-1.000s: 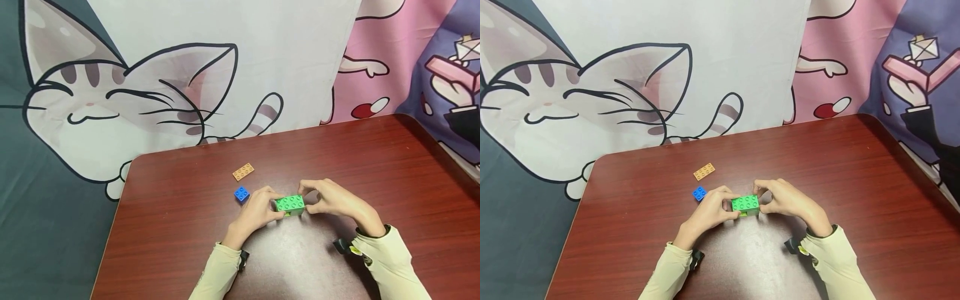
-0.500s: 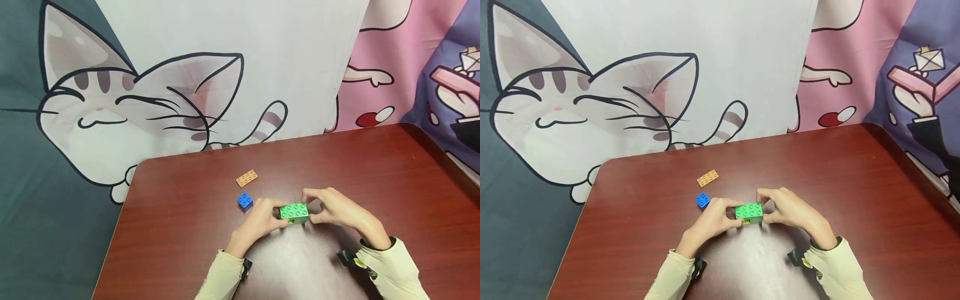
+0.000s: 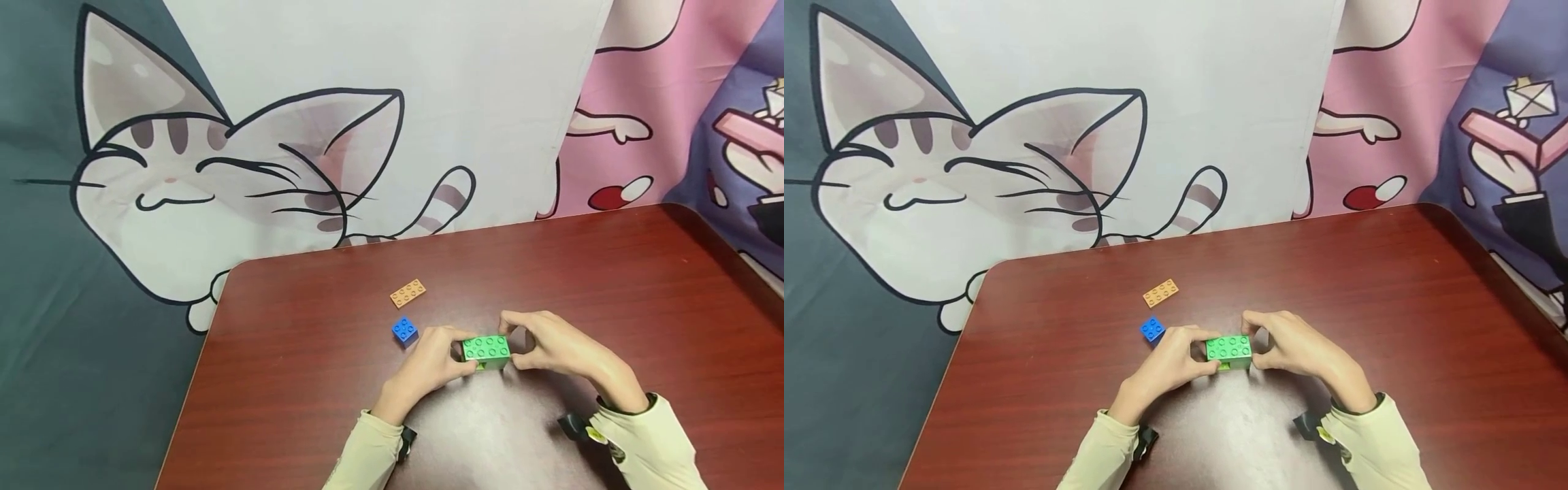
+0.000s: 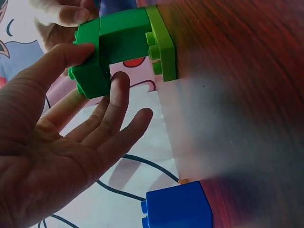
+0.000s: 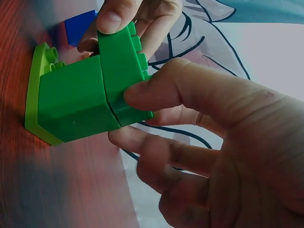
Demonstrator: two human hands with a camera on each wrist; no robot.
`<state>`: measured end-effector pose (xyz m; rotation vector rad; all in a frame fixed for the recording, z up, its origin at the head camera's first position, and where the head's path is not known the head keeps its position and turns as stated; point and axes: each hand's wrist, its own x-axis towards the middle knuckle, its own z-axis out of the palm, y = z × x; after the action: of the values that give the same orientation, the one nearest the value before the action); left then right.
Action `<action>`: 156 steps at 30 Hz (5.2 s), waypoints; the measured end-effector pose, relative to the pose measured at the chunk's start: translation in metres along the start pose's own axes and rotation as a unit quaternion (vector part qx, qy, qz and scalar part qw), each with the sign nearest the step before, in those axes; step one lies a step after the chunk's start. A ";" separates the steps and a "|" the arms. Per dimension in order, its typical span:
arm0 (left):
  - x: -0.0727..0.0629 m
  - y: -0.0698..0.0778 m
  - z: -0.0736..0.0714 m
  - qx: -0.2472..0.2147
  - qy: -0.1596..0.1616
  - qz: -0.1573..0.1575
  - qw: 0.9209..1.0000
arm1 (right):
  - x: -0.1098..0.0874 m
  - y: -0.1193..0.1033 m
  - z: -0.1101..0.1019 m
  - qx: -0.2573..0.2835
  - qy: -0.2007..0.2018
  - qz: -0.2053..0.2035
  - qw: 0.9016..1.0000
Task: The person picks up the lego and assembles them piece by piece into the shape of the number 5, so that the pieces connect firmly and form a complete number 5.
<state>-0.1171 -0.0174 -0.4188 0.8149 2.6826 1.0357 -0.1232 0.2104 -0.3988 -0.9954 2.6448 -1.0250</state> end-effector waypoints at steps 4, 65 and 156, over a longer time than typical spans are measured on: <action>-0.001 0.000 0.001 0.005 -0.001 0.016 1.000 | -0.001 -0.001 0.001 0.018 -0.008 0.013 1.000; -0.024 -0.051 -0.042 0.106 -0.021 -0.157 0.982 | -0.004 -0.026 0.005 -0.086 0.002 0.071 0.994; -0.005 -0.010 -0.020 -0.117 -0.017 0.074 0.990 | -0.003 -0.020 0.003 -0.075 0.004 0.048 0.996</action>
<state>-0.1235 -0.0380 -0.4105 0.9837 2.4422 1.3261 -0.1092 0.1997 -0.3888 -0.8836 2.7799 -0.8229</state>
